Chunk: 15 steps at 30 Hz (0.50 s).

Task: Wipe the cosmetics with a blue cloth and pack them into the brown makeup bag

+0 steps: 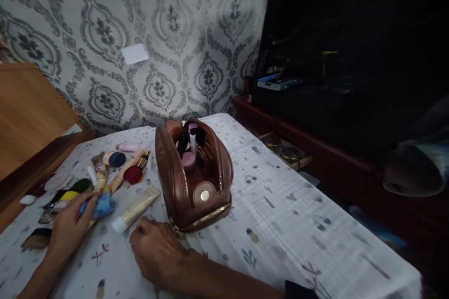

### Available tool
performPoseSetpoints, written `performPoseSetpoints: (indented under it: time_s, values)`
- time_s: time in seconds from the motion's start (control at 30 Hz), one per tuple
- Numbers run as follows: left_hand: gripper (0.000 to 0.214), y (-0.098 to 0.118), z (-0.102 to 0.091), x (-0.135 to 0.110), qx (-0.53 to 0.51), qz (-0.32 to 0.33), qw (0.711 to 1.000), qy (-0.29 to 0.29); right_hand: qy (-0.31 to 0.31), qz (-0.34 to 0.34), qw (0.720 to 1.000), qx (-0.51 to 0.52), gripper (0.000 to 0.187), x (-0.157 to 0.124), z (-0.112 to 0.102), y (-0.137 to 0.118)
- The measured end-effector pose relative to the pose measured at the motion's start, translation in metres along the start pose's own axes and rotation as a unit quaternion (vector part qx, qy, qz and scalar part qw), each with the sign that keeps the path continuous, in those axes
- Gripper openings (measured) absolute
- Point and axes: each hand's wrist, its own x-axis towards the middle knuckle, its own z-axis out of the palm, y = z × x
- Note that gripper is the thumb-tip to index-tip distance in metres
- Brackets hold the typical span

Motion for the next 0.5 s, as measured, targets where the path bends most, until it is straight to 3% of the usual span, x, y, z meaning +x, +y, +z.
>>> performPoseSetpoints:
  time_s: [0.1, 0.27, 0.5]
  values:
    - [0.032, -0.005, 0.001, 0.002, -0.011, -0.020, 1.000, 0.009, -0.035, 0.003, 0.999, -0.015, 0.018, 0.000, -0.007, -0.002]
    - [0.035, -0.005, 0.002, 0.004, -0.049, -0.080, 0.996, 0.012, -0.039, 0.017, 0.999, -0.011, 0.021, 0.001, -0.011, -0.002]
    - [0.039, 0.000, 0.000, 0.011, -0.085, -0.120, 0.986, 0.072, -0.029, 0.038, 0.999, 0.013, 0.022, 0.003, -0.006, 0.001]
